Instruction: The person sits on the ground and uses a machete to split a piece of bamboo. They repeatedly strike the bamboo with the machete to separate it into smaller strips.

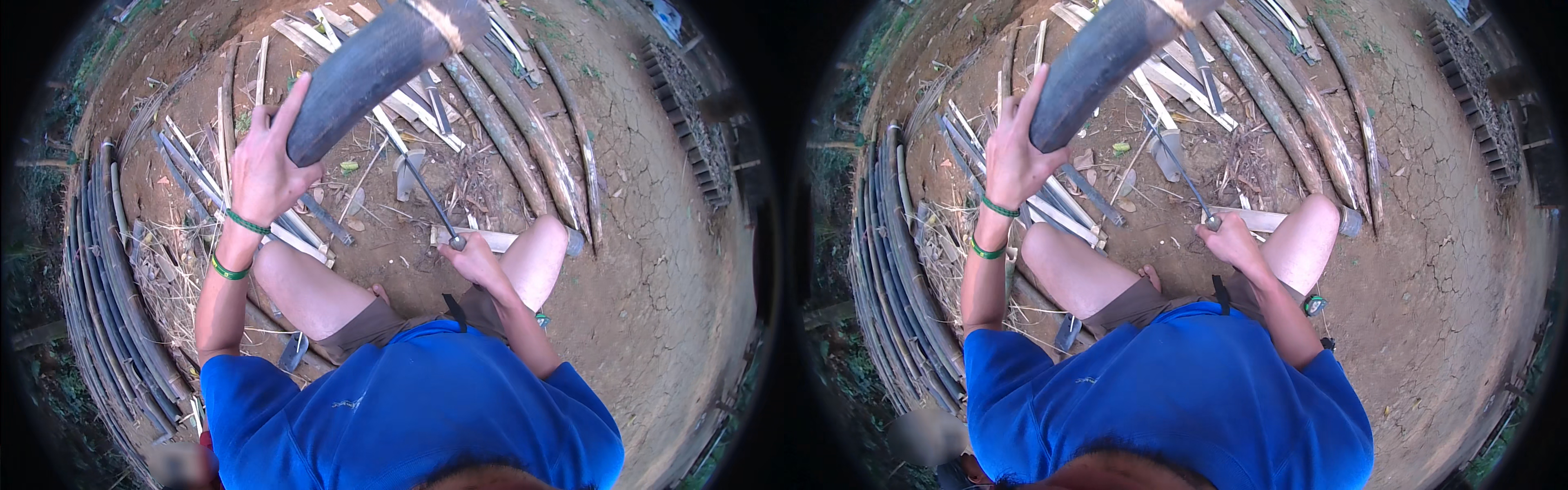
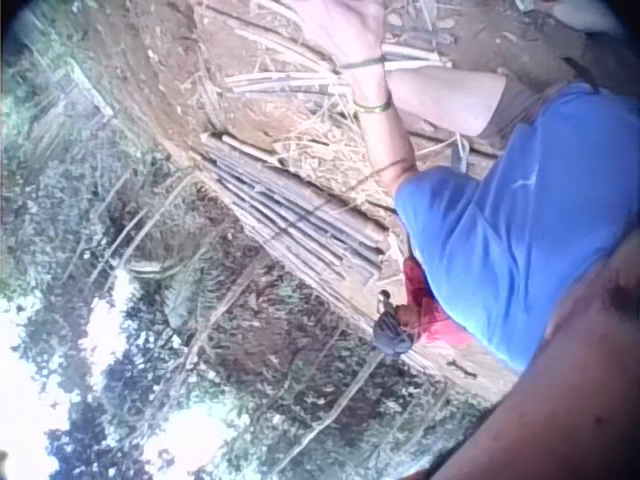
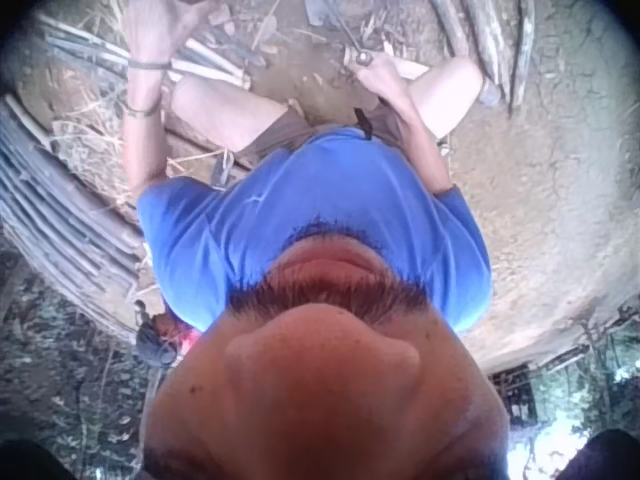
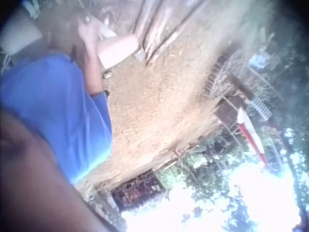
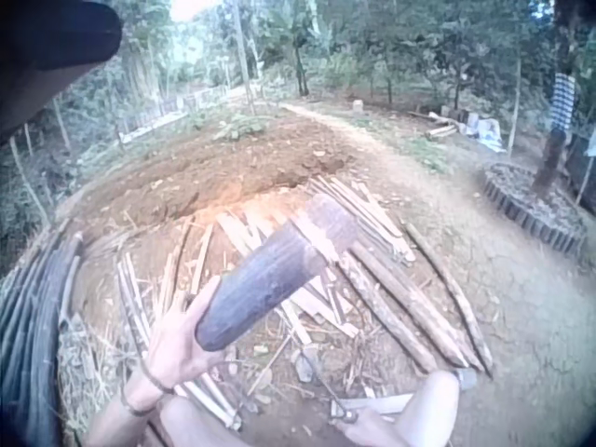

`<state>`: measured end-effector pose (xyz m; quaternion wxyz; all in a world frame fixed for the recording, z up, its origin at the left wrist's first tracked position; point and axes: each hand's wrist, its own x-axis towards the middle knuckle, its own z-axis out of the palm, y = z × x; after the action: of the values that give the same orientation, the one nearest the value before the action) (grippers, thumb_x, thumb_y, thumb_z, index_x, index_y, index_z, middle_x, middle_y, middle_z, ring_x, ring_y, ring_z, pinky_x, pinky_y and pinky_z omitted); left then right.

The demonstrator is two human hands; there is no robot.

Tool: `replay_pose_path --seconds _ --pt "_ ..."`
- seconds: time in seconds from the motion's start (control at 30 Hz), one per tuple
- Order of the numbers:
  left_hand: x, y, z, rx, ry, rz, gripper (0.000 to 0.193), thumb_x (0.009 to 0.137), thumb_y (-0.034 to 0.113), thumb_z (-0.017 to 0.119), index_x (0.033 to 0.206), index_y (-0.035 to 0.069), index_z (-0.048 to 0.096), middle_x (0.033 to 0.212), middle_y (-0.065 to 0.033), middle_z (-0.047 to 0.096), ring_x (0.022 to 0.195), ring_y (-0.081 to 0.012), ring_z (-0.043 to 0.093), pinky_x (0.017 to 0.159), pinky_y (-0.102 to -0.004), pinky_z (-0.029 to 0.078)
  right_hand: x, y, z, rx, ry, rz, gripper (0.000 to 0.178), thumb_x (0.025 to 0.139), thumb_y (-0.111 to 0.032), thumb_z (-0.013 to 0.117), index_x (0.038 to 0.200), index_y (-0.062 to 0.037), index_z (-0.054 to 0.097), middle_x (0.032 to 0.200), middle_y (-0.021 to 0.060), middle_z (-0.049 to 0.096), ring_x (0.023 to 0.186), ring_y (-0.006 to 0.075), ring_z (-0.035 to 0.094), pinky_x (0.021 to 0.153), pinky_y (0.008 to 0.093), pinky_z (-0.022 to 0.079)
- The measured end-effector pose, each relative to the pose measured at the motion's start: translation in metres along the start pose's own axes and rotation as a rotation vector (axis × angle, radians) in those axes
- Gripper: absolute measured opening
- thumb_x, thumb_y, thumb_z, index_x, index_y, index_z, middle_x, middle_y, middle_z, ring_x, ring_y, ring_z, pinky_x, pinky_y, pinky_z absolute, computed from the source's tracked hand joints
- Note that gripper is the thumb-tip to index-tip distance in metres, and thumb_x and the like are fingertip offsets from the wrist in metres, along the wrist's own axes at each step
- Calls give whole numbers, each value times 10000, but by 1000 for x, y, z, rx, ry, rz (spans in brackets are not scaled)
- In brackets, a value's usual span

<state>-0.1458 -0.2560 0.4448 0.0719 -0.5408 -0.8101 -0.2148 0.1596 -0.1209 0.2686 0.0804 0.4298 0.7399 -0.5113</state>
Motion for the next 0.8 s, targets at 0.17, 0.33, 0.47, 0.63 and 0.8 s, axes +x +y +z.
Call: replay_pose_path --seconds 0.17,0.33,0.47,0.63,0.8 --pt "-21 -12 74 18 -124 -120 1205 621 99 912 1642 294 303 1203 -240 552 937 -427 698 860 -475 629 13 -3 3 9 7 -66 403 903 -316 735 847 82 697 710 227 690 686 313 699 695 445 525" --pt "-40 -54 140 122 -301 -223 1219 611 125 895 1631 378 279 1178 -269 545 971 -498 683 894 -541 603 29 26 24 113 17 -73 375 907 -302 738 844 67 708 691 164 682 636 224 657 619 408 500" --pt "-22 -49 112 40 -111 -172 1212 602 128 871 1638 359 285 1225 -270 553 925 -474 687 843 -514 600 37 30 31 0 -25 20 403 883 -327 752 885 73 708 724 213 694 690 293 694 672 438 521" --pt "-60 -73 179 89 -177 -220 1254 625 124 881 1652 375 206 1227 -282 540 973 -500 674 887 -541 591 69 35 54 41 -5 -32 385 865 -306 751 898 76 720 791 265 712 770 331 728 760 450 539" --pt "-71 -75 214 64 -375 -334 1304 628 141 917 1650 413 154 1243 -293 528 1041 -546 656 939 -571 571 90 53 66 170 -6 75 381 906 -297 752 739 33 659 614 112 624 511 212 593 507 409 460"
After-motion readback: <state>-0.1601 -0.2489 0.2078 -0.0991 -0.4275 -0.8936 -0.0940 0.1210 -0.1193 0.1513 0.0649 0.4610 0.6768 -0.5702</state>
